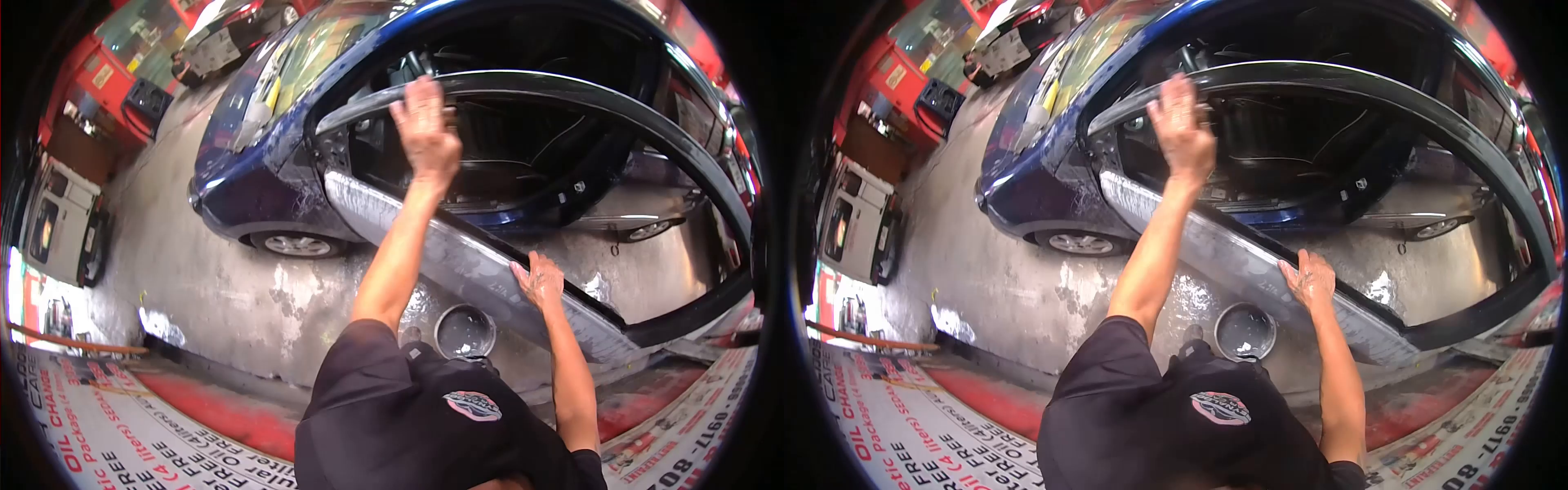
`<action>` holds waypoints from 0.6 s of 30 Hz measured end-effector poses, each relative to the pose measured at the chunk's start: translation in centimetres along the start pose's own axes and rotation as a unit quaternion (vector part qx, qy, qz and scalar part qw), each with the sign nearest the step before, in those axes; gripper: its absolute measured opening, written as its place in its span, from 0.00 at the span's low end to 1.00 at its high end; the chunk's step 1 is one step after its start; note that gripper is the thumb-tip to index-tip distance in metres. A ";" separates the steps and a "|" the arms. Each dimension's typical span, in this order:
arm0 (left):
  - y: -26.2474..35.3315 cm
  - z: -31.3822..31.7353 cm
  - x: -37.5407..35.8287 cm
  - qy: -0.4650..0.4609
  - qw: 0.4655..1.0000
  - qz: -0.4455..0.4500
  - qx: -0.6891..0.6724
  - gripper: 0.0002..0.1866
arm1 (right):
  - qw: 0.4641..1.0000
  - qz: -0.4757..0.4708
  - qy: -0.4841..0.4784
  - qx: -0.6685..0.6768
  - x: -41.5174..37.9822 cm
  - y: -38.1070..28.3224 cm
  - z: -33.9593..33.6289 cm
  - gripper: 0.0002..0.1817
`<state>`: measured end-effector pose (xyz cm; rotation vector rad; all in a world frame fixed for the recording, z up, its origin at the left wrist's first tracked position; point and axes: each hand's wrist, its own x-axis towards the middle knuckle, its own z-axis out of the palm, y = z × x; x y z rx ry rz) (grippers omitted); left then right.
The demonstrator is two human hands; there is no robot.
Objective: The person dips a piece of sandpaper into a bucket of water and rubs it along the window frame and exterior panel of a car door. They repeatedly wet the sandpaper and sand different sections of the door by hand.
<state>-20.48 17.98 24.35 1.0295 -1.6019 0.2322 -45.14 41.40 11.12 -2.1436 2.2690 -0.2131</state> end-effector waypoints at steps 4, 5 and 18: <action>6.9 1.2 1.5 0.013 1.000 0.010 -0.014 0.29 | 1.000 0.011 0.021 0.007 0.0 -0.8 -0.1 0.27; 10.2 1.2 1.8 -0.002 0.992 0.083 -0.090 0.35 | 1.000 0.006 0.020 0.001 0.1 -0.4 0.0 0.27; 11.0 1.5 2.4 -0.019 0.989 0.082 -0.120 0.41 | 0.999 0.013 0.017 0.031 0.0 -0.9 -0.4 0.29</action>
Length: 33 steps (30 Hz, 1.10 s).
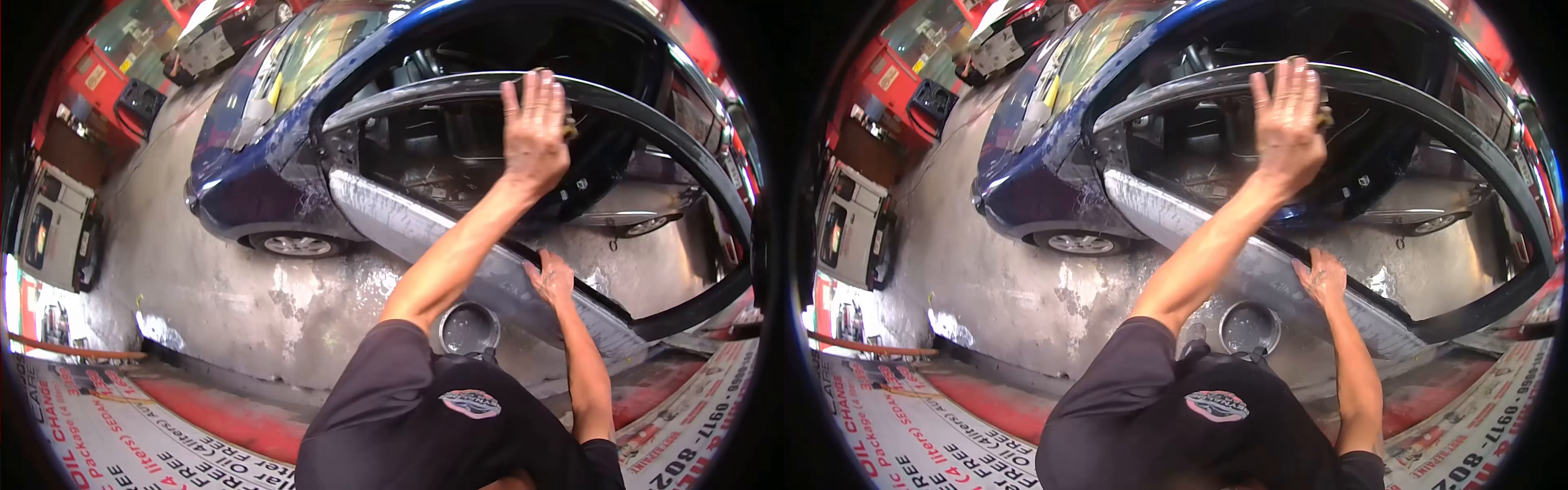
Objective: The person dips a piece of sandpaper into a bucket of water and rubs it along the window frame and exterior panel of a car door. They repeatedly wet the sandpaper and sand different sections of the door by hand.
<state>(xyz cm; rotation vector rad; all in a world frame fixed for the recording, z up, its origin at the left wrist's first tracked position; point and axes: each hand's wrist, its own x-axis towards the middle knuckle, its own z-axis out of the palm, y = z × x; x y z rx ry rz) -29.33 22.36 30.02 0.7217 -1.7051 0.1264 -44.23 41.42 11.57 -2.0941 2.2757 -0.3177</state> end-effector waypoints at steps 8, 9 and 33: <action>-11.4 -5.4 -3.3 0.015 0.978 -0.130 0.162 0.32 | 0.998 0.016 -0.050 -0.047 0.0 -0.4 0.1 0.30; -7.7 -5.1 -1.6 0.000 0.979 -0.127 0.160 0.31 | 0.998 0.016 -0.045 -0.046 -0.2 -0.2 0.3 0.30; -9.5 -5.8 -3.7 0.001 0.964 -0.171 0.204 0.33 | 0.999 0.001 -0.007 -0.052 0.0 0.0 0.8 0.30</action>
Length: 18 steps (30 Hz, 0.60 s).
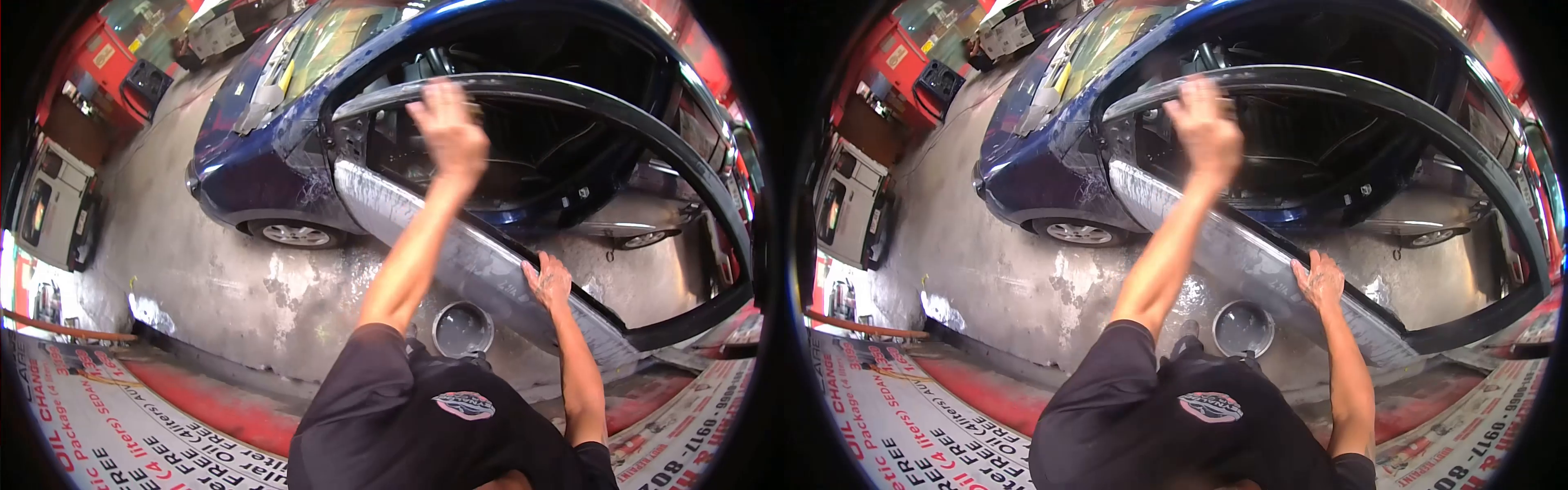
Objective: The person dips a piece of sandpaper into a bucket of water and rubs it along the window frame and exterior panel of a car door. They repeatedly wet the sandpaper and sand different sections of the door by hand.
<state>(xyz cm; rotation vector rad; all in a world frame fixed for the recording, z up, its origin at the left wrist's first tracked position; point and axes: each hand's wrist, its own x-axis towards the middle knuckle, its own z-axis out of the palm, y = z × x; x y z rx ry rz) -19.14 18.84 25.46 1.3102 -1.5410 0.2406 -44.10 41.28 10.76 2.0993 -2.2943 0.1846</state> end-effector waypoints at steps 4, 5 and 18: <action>8.5 0.8 -1.0 -0.017 0.976 0.139 -0.167 0.39 | 1.000 -0.013 -0.009 0.006 -0.2 0.5 -0.1 0.30; 5.8 0.5 -1.0 -0.018 0.971 0.149 -0.186 0.39 | 1.000 -0.018 -0.002 0.003 -0.3 0.8 0.3 0.30; 2.2 -0.6 0.2 -0.021 0.985 0.143 -0.098 0.34 | 1.000 -0.014 0.009 0.017 0.3 0.5 0.1 0.32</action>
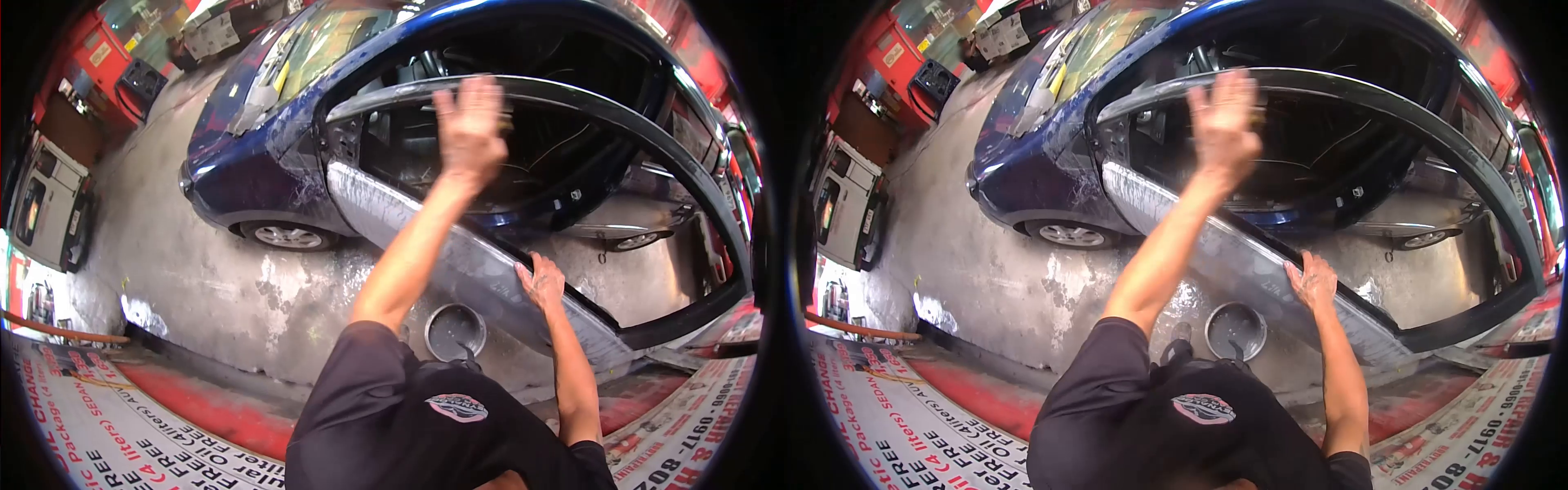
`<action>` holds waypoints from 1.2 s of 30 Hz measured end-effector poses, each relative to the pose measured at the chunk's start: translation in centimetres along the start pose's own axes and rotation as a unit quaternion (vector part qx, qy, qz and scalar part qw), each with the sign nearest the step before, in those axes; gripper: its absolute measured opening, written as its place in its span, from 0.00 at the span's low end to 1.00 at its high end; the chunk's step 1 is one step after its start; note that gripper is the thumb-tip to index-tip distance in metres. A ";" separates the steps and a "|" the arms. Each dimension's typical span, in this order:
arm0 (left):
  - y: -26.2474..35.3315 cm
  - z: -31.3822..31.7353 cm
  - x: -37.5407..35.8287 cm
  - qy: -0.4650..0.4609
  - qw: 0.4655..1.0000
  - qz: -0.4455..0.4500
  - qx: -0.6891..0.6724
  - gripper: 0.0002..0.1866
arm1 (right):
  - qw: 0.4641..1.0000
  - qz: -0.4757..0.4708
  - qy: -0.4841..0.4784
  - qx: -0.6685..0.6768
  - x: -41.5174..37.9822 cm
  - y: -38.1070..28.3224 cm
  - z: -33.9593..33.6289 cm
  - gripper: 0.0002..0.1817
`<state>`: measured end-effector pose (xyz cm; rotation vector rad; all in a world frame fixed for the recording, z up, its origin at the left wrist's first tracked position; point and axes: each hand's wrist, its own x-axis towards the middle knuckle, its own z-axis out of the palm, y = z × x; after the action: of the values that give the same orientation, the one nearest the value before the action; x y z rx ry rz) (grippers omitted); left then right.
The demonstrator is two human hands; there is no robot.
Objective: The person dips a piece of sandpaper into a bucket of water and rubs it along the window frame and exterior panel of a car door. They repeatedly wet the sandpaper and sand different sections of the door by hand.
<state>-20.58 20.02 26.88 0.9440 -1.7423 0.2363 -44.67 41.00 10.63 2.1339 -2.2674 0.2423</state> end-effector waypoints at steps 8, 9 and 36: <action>6.8 3.2 1.2 0.036 0.999 -0.006 -0.034 0.39 | 1.000 0.009 -0.012 -0.006 -0.4 0.1 0.6 0.33; 5.4 2.7 0.8 0.020 0.999 0.011 -0.023 0.39 | 1.000 0.006 -0.014 -0.012 -0.6 0.3 0.8 0.33; -3.0 0.5 -3.0 0.015 0.998 -0.056 0.018 0.30 | 1.000 0.010 -0.010 -0.002 -0.6 -0.5 -0.1 0.33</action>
<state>-18.56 19.18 23.25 1.0556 -1.6570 0.2073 -44.12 41.56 10.68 2.1228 -2.2983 0.2180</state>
